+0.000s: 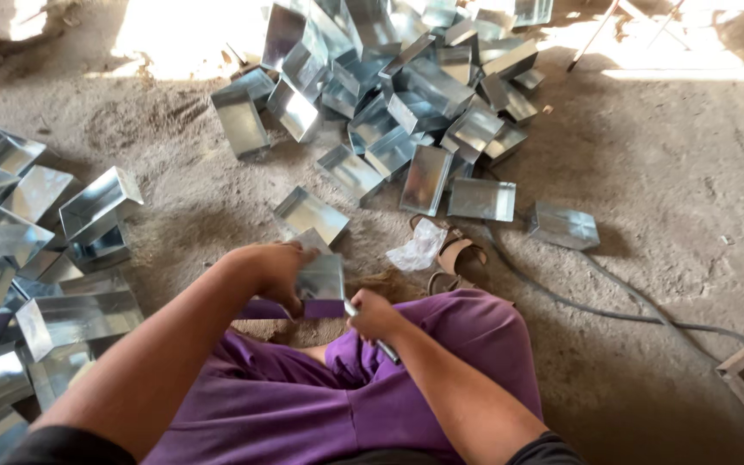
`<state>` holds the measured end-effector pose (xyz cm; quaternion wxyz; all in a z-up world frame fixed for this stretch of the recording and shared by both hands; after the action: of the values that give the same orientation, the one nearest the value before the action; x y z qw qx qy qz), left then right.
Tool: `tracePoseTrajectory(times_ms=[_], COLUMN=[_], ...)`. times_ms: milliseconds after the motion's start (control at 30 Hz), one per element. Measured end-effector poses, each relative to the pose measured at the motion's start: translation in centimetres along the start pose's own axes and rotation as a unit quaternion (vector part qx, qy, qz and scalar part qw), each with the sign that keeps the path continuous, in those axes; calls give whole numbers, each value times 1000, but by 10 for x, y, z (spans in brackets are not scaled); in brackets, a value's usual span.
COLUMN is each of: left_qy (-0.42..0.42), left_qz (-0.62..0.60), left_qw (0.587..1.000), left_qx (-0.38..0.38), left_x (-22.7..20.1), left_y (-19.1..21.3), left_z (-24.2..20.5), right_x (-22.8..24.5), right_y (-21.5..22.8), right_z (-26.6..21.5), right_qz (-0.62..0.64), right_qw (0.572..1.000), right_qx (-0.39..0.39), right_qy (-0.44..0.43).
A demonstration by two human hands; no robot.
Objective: The person sits on the floor and repeatedly hammers small rectangular metal boxes with a hammer. They pick up each box, place it on a small block, strike it several times, and set it aside. The process is repeated for multiple boxes.
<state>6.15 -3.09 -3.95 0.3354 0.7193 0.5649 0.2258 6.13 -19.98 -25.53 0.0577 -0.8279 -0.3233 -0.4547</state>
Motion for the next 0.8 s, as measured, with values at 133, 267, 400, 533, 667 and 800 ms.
tracePoseTrajectory(times_ms=[133, 267, 400, 533, 667, 800], left_qy=[25, 46, 56, 86, 239, 412], left_qz=[72, 246, 34, -33, -182, -219], left_qw=[997, 730, 646, 708, 799, 843], left_qx=[22, -636, -760, -700, -521, -268], left_x=[-20, -27, 27, 72, 176, 273], left_y=[86, 252, 244, 131, -33, -198], left_z=[-4, -67, -92, -77, -81, -114], right_x=[5, 13, 9, -5, -15, -31], right_y=[-8, -14, -12, -18, -22, -16], right_z=[-9, -11, -10, 5, 34, 52], right_qz=[-115, -169, -168, -200, -303, -286], right_qw=[993, 985, 986, 979, 949, 954], right_qx=[-31, -31, -15, 12, 60, 71], right_qy=[-7, 15, -16, -22, 62, 58])
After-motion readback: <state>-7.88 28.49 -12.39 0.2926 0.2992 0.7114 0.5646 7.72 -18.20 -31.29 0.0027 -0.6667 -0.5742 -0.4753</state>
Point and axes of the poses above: each hand's wrist, its own z-axis towards the middle knuckle, its own y-axis out of the back of the hand, x = y × z, the point moved 8 cm from there along z, towards the middle knuckle, and after that the axes turned 8 degrees about z, right-handed, at the moved point
